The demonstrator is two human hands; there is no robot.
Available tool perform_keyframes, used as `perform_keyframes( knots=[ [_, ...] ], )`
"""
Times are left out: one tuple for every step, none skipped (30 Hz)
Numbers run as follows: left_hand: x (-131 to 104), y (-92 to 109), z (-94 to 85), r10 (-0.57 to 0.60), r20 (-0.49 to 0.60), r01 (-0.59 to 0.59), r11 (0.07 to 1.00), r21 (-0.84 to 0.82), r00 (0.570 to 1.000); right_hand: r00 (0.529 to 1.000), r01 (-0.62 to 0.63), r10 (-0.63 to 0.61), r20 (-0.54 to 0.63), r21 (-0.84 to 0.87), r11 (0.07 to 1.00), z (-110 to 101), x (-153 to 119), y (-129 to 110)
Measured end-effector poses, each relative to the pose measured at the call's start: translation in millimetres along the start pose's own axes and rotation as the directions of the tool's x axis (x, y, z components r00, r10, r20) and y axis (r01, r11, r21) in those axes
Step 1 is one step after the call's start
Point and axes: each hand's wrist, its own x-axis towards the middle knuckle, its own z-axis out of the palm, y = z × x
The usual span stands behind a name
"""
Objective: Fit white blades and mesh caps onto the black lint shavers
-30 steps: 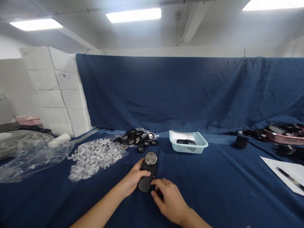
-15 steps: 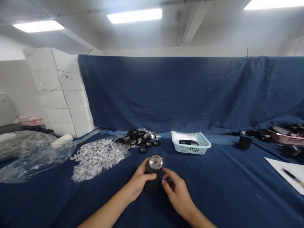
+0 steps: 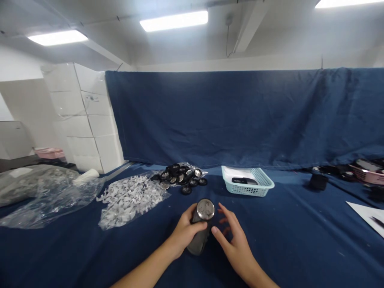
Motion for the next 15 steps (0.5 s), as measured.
perform_keyframes(
  knots=[
    [-3,0,2.7,-0.013,0.029,0.013,1.0,0.013,0.999,1.0,0.009,-0.009,0.007,0.024,1.0,-1,0,-2],
    [-5,0,5.5,-0.046,0.068,0.045,0.999,0.013,0.997,1.0,0.008,-0.01,0.026,0.052,0.999,-1,0,-5],
    [-8,0,8.1,-0.091,0.111,0.091,0.996,0.003,0.99,0.999,-0.001,-0.004,0.054,0.078,0.997,-2,-1,-8],
    [-10,-1,10.5,-0.134,0.151,0.137,0.99,-0.008,0.979,0.996,-0.016,0.007,0.089,0.1,0.995,-3,-2,-10],
    [-12,-1,12.4,-0.169,0.186,0.175,0.984,-0.016,0.968,0.992,-0.033,0.019,0.121,0.114,0.993,-4,-3,-13],
    [-14,-1,13.7,-0.188,0.208,0.196,0.98,-0.021,0.96,0.989,-0.048,0.03,0.144,0.119,0.992,-6,-4,-14],
    [-15,-1,14.6,-0.189,0.216,0.198,0.98,-0.022,0.958,0.987,-0.056,0.038,0.153,0.116,0.992,-7,-4,-16],
    [-16,-1,14.9,-0.182,0.218,0.191,0.981,-0.018,0.959,0.988,-0.059,0.043,0.146,0.104,0.993,-8,-4,-17],
    [-17,0,15.0,-0.179,0.212,0.185,0.983,-0.009,0.961,0.991,-0.054,0.044,0.128,0.081,0.995,-9,-4,-18],
    [-17,0,14.9,-0.181,0.203,0.183,0.983,0.008,0.962,0.994,-0.042,0.037,0.101,0.047,0.998,-10,-4,-18],
    [-18,0,14.8,-0.182,0.189,0.18,0.983,0.027,0.965,0.997,-0.021,0.021,0.069,0.005,1.0,-11,-3,-17],
    [-18,1,14.8,-0.185,0.176,0.181,0.983,0.043,0.967,0.999,0.007,-0.005,0.036,-0.041,0.999,-12,-3,-17],
    [-18,0,14.9,-0.205,0.174,0.199,0.979,0.049,0.963,0.999,0.036,-0.036,0.006,-0.085,0.996,-13,-3,-15],
    [-18,0,15.1,-0.242,0.191,0.24,0.97,0.038,0.951,0.998,0.063,-0.066,-0.023,-0.123,0.99,-14,-3,-14],
    [-18,-1,15.3,-0.288,0.228,0.294,0.956,0.006,0.93,0.995,0.083,-0.091,-0.05,-0.152,0.985,-15,-4,-12]
  ],
)
